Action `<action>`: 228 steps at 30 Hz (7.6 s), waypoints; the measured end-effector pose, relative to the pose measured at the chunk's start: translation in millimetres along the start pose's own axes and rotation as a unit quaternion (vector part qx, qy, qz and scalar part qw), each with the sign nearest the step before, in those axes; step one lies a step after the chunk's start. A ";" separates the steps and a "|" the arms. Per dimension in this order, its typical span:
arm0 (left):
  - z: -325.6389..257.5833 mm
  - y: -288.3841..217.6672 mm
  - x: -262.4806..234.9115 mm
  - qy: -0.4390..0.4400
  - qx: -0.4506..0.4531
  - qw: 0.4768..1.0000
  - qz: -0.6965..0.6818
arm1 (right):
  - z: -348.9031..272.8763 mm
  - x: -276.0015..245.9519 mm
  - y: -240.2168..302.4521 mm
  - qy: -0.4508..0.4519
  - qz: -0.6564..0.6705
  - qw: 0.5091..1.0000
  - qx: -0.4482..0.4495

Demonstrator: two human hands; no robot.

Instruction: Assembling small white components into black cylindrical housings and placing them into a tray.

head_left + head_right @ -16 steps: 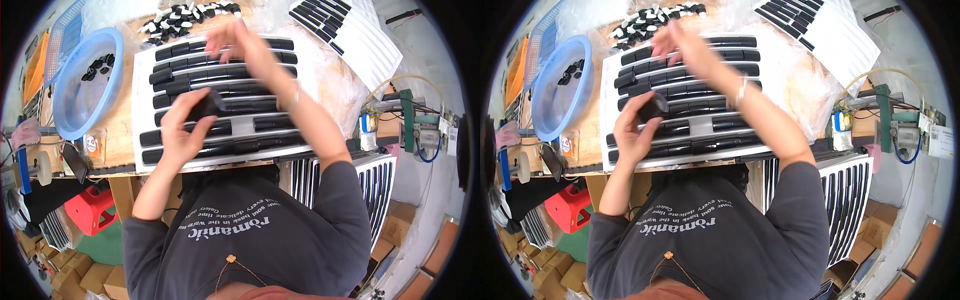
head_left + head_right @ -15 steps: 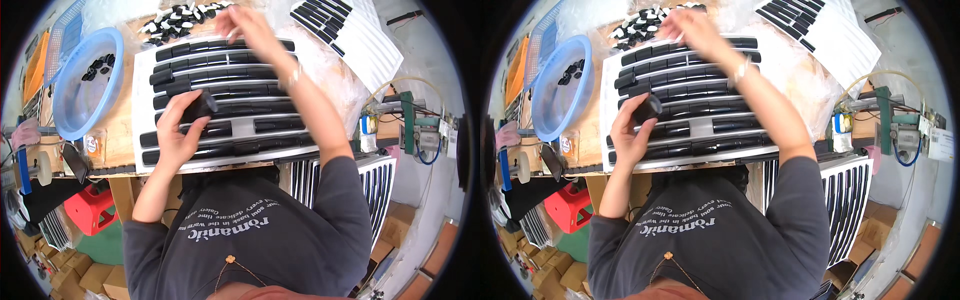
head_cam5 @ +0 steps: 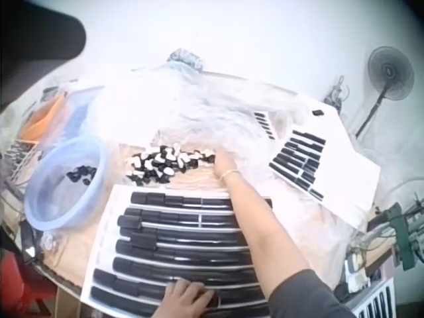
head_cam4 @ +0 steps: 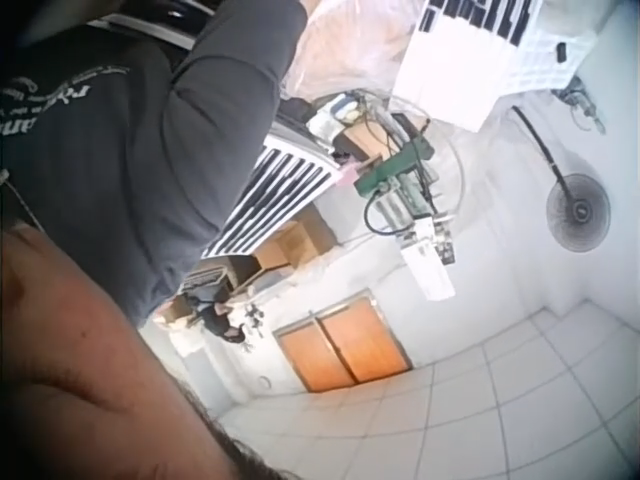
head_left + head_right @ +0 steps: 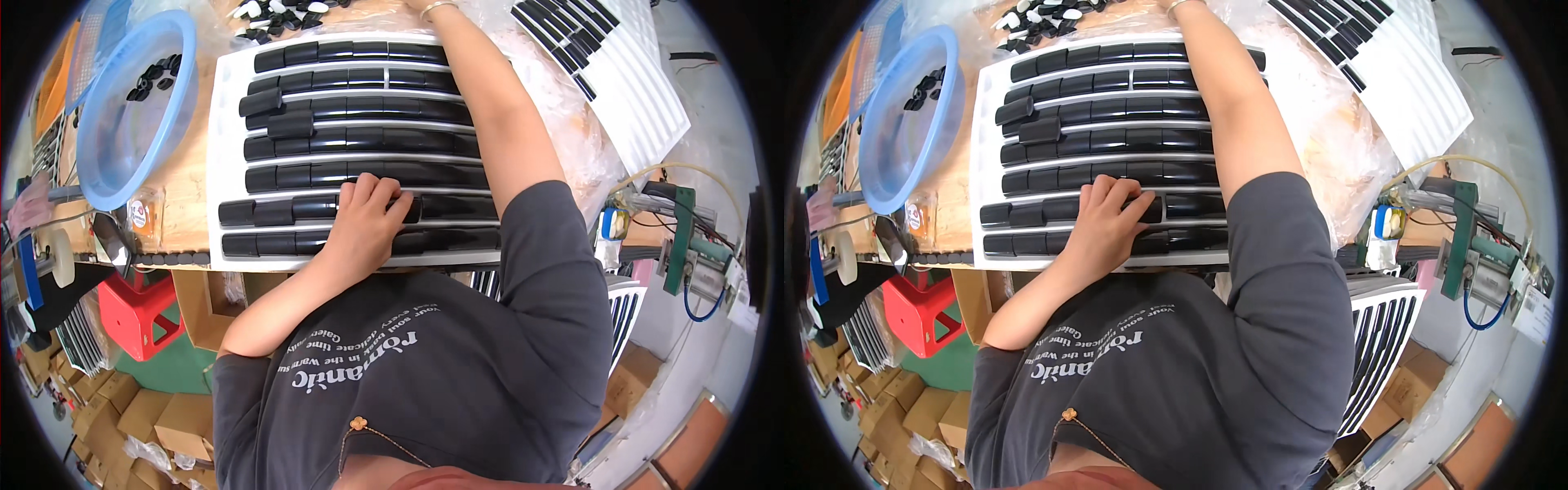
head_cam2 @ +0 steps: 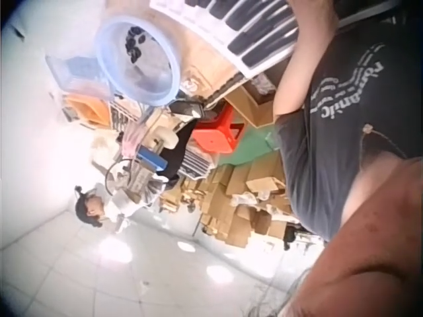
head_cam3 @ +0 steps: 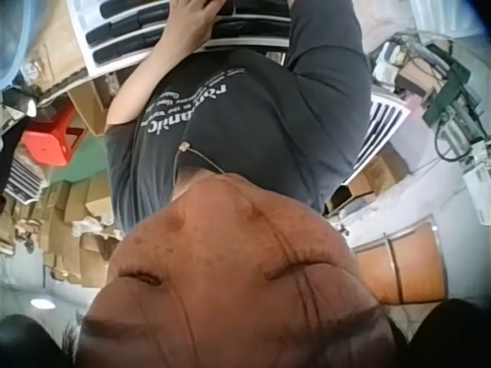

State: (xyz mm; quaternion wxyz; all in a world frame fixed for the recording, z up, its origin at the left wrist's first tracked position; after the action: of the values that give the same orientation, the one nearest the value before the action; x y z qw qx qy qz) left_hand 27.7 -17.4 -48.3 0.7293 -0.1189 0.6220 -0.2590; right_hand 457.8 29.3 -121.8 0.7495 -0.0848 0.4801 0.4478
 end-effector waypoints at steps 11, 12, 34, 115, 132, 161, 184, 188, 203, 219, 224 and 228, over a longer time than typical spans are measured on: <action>21.4 -16.9 2.6 -0.012 0.066 0.998 -0.006 | -46.8 -205.8 85.4 -0.094 0.185 0.974 0.092; 29.8 -20.4 6.6 0.006 0.135 0.991 0.002 | -66.0 -225.4 90.7 -0.096 0.179 0.975 0.093; 35.6 -28.6 9.5 -0.101 0.059 0.961 -0.252 | -347.5 -263.8 148.4 -0.090 0.570 0.761 0.297; -25.2 -50.8 -9.7 -0.091 0.158 0.936 -0.302 | -325.0 -243.0 221.1 0.040 0.709 0.678 0.191; 19.6 -39.9 18.0 -0.065 0.049 0.996 -0.043 | -332.2 -311.6 110.6 0.005 0.089 0.943 0.319; 44.7 -16.5 28.6 0.016 0.157 0.987 0.023 | -11.2 -18.4 22.7 0.183 -0.029 0.979 -0.088; 79.6 -56.4 51.2 0.050 0.250 0.967 0.008 | -231.5 -331.5 95.4 -0.172 0.429 0.876 0.137; 87.1 -54.8 55.4 0.104 0.263 0.958 0.048 | -311.3 -319.0 88.0 -0.153 0.539 0.788 0.257; 69.1 -68.0 29.6 -0.016 0.099 0.974 -0.201 | -364.0 -315.4 110.7 -0.120 0.509 0.798 0.301; 57.3 -73.5 -11.5 0.004 0.121 0.959 -0.256 | -343.1 -311.9 135.2 -0.002 0.564 0.797 0.214; 56.5 -76.7 -14.9 0.002 0.156 0.960 -0.232 | -339.3 -312.0 140.8 -0.008 0.605 0.761 0.233; 51.7 -77.2 -15.6 -0.015 0.158 0.955 -0.250 | -341.8 -313.6 142.5 0.021 0.582 0.782 0.221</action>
State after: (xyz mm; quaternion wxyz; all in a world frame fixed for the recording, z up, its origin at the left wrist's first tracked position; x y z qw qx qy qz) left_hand 58.6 -81.6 13.5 0.6600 -0.1575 0.5123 -0.5264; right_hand 87.2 -262.7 -8.5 0.3344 0.3691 0.5395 0.6788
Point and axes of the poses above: each hand's wrist, its own z-axis towards the middle knuckle, its own x-axis out of the palm, y = z × x, the point moved 2 cm from there along z, towards the middle knuckle, and after that the axes turned 3 degrees about y, right-handed, at the moved point
